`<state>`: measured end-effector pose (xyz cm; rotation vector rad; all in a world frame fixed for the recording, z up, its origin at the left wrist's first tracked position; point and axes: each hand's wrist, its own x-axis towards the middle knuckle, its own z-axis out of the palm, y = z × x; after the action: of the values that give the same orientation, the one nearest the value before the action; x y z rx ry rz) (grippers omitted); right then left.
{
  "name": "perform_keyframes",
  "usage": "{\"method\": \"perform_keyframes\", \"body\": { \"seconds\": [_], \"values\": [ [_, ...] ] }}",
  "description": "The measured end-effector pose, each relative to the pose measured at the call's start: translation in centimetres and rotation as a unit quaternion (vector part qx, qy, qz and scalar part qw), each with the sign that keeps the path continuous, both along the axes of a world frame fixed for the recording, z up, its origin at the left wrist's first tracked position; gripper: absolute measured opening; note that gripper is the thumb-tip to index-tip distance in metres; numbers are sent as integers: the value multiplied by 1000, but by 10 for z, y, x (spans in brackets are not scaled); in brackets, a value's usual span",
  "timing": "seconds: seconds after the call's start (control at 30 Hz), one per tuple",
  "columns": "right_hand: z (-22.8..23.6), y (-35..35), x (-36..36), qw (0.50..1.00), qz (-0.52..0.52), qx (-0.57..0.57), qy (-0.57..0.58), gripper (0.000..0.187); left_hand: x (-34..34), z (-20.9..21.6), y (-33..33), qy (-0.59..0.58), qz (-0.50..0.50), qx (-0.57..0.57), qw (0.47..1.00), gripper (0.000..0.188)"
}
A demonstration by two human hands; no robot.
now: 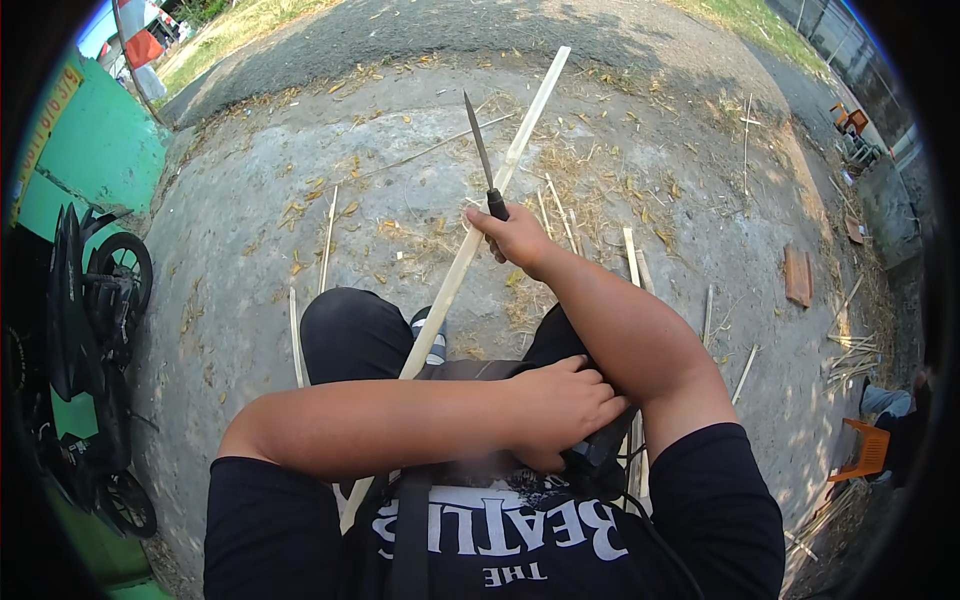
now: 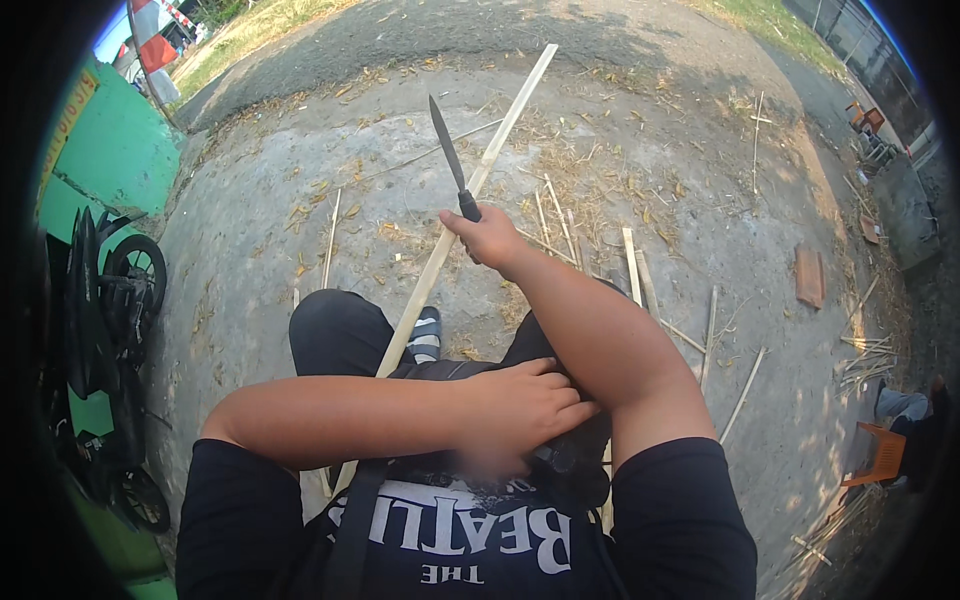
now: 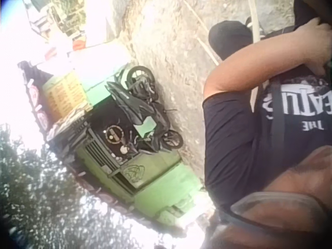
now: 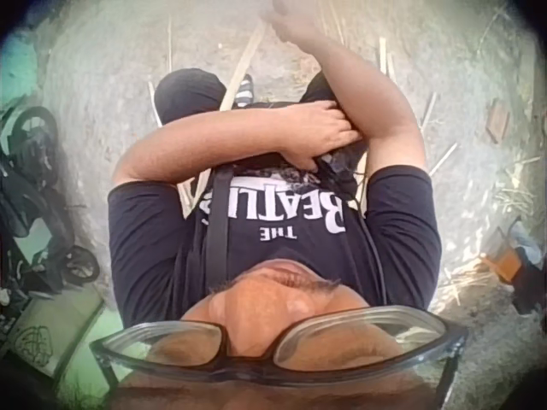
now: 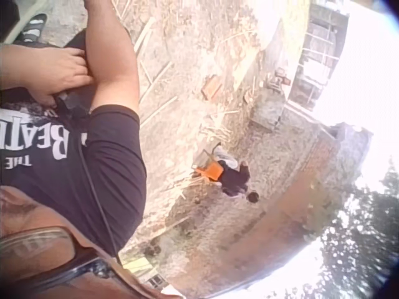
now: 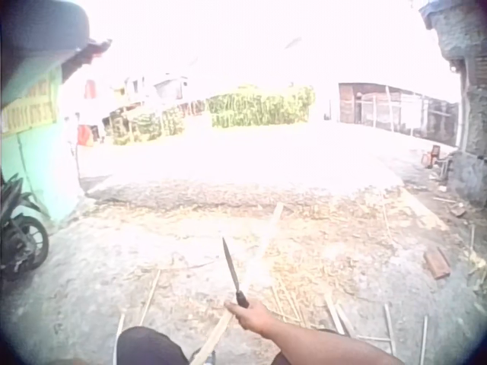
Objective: The person scrapes bamboo strips with a knife, shaving them along their length, and then handles an electronic device by hand.
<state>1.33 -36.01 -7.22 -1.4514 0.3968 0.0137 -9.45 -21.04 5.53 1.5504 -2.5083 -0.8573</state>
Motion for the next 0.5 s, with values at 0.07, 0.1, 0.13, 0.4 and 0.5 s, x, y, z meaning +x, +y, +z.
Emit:
{"method": "perform_keyframes", "body": {
  "seconds": [0.07, 0.1, 0.13, 0.4, 0.5],
  "values": [
    [5, 3, -2, 1000, -2, -11, 6, 45, 12, -9, 19, -17, 33, -21, 999, 101],
    [6, 5, -2, 1000, 1, -6, 13, 45, 18, -8, 28, -46, 68, 8, 997, 101],
    [9, 7, -1, 1000, 4, -10, 10, 45, 22, -7, 35, -73, 104, 38, 991, 101],
    [23, 22, 10, 999, 3, -36, -20, 45, 56, 9, 103, 80, 290, -163, 940, 81],
    [36, 23, 12, 999, 1, -23, -35, 42, 77, 24, 159, 52, 513, -220, 828, 75]
  ]
}}
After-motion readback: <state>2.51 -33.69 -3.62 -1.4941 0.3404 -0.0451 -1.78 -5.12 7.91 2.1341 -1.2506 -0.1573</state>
